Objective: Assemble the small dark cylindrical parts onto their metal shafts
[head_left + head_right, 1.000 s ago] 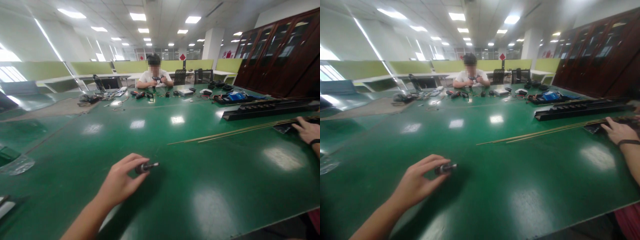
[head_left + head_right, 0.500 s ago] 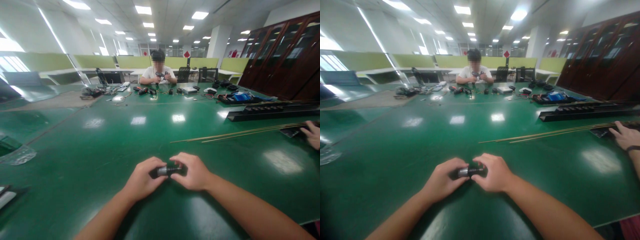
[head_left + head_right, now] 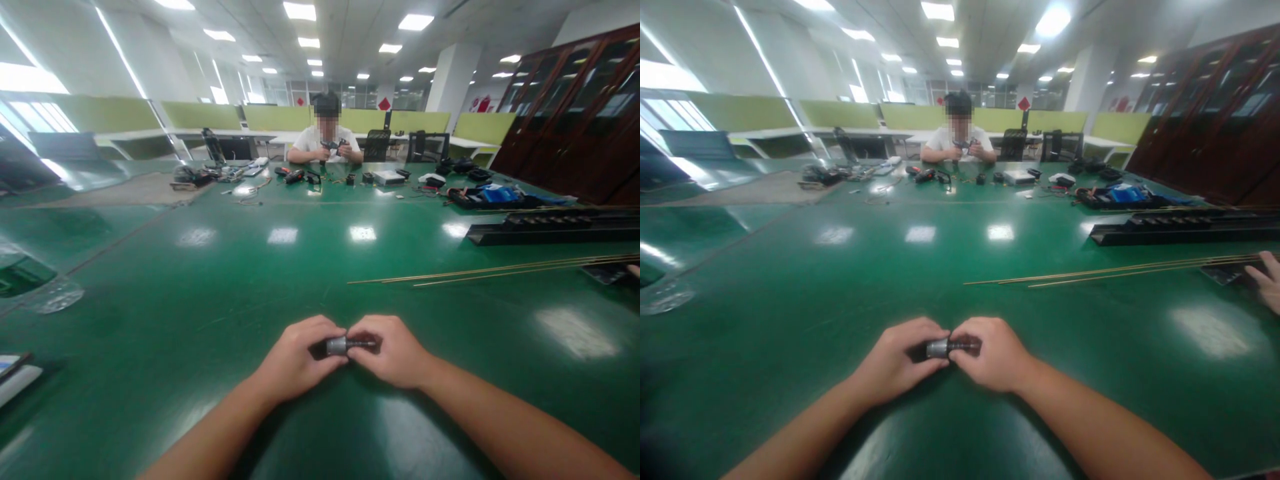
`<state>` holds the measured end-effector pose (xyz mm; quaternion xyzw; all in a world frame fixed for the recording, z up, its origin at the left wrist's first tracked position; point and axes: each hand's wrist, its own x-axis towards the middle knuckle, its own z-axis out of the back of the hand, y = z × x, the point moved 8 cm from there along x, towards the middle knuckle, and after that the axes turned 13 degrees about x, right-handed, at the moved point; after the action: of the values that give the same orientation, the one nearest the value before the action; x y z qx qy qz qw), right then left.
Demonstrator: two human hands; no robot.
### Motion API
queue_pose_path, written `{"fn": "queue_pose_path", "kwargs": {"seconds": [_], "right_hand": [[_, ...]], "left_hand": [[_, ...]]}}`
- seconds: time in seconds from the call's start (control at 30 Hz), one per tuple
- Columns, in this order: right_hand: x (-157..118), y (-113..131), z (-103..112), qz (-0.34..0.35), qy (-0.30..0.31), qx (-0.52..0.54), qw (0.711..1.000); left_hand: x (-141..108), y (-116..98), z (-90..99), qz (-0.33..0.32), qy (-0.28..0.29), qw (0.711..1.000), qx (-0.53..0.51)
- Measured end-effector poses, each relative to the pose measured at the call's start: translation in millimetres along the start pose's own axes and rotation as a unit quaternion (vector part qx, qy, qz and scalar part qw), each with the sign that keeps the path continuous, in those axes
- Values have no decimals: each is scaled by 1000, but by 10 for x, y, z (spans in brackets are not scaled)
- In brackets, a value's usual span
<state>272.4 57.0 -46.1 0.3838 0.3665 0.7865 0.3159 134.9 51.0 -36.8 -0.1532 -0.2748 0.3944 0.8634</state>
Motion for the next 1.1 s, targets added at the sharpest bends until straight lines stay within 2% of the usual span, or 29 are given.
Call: {"fn": "queue_pose_path", "kwargs": {"seconds": [0.53,1.1], "right_hand": [[2,-57,2,1,16,-25,1000],[-3,-114,52,-19,4,-26,999]], "left_hand": [[-8,-3,47,6,-41,999,20],[-15,46,80,17,-49,998,25]]}}
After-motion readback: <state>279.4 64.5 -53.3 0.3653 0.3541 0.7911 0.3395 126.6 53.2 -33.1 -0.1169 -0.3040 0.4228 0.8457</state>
